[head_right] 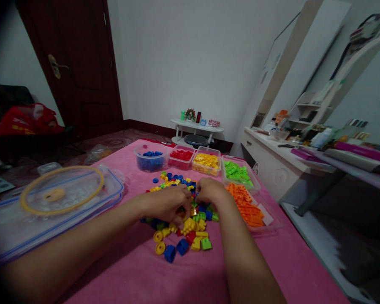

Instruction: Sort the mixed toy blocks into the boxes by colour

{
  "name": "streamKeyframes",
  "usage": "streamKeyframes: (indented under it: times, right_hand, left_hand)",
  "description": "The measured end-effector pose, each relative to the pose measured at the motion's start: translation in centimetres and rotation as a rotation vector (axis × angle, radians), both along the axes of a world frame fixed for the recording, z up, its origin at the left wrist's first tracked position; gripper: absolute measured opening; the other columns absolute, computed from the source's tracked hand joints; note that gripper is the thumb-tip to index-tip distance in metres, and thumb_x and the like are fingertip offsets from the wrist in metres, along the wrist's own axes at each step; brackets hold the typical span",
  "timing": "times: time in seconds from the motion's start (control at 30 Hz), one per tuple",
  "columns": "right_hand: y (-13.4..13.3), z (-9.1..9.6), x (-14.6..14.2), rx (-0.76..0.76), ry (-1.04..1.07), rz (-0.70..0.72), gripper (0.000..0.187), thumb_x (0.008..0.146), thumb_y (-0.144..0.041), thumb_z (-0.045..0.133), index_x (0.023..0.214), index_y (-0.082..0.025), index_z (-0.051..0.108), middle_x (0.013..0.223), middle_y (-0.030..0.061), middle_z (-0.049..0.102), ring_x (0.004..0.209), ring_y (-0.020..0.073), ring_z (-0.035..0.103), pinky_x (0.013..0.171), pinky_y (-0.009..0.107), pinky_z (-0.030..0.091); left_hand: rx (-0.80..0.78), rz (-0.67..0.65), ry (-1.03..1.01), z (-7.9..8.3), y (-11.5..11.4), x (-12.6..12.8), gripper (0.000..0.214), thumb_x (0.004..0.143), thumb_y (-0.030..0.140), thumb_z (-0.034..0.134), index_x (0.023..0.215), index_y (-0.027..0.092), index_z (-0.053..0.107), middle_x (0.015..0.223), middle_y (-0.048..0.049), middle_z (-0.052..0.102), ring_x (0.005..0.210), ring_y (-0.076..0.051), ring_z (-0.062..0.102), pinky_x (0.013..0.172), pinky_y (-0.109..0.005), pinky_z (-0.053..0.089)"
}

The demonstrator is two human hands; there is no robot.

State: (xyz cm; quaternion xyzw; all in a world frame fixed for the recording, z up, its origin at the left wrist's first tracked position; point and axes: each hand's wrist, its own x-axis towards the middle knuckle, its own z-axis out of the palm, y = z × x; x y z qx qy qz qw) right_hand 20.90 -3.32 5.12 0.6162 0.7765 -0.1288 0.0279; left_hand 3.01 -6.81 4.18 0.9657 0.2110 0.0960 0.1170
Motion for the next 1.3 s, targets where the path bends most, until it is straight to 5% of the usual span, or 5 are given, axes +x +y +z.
streamKeyframes:
  times: [0.27,0.47,0.7,0.9,1.3]
  right_hand:
    - [-0.2,1.9,1.4,-0.049,0.305,-0.076,0.014,0.062,-0.011,0.062,0.075,-0.014,0.062,0.058,0.0016,0.065,0.05,0.0142,0.062,0.044,0.019,0.042]
    - [-0.7,2.0,0.0,-0.144,0.521,0.09,0.017,0.07,-0.016,0.059,0.086,-0.014,0.065,0.059,-0.001,0.064,0.05,0.0109,0.06,0.043,0.017,0.041]
    - [0.3,0.9,-0.1,-0.057,0.484,0.15,0.022,0.069,-0.019,0.061,0.089,-0.015,0.069,0.061,-0.0009,0.064,0.052,0.011,0.058,0.045,0.018,0.04]
    - [0.8,0.4,-0.3,0.091,0.441,0.164,0.022,0.064,-0.017,0.062,0.085,-0.015,0.07,0.066,0.0002,0.066,0.054,0.0105,0.056,0.049,0.019,0.039]
    - [-0.8,1.6,-4.5,0.503,0.613,0.133,0.027,0.069,-0.024,0.063,0.095,-0.018,0.069,0.082,0.0031,0.068,0.067,0.0138,0.058,0.065,0.025,0.045]
  left_hand:
    - [-0.142,0.326,-0.204,-0.7,4.1,-2.8,0.022,0.07,0.016,0.061,0.087,0.02,0.074,0.082,-0.0041,0.072,0.072,-0.015,0.061,0.067,-0.023,0.041]
    - [-0.209,0.484,-0.268,-1.6,6.3,-4.4,0.022,0.07,0.016,0.055,0.084,0.014,0.073,0.074,-0.0033,0.071,0.064,-0.013,0.06,0.058,-0.019,0.039]
    - [-0.424,0.417,-0.082,0.1,5.7,-6.3,0.029,0.056,0.03,0.074,0.082,0.017,0.071,0.067,0.0002,0.066,0.055,-0.01,0.055,0.049,-0.017,0.035]
    - [-0.37,0.435,-0.143,0.1,5.5,-6.0,0.025,0.052,0.021,0.075,0.076,0.018,0.071,0.066,0.0016,0.064,0.054,-0.008,0.051,0.047,-0.015,0.033]
    - [-1.56,0.562,-1.02,0.5,4.2,-2.9,0.027,0.087,0.037,0.047,0.089,0.012,0.057,0.072,-0.006,0.062,0.058,-0.01,0.061,0.054,-0.019,0.052]
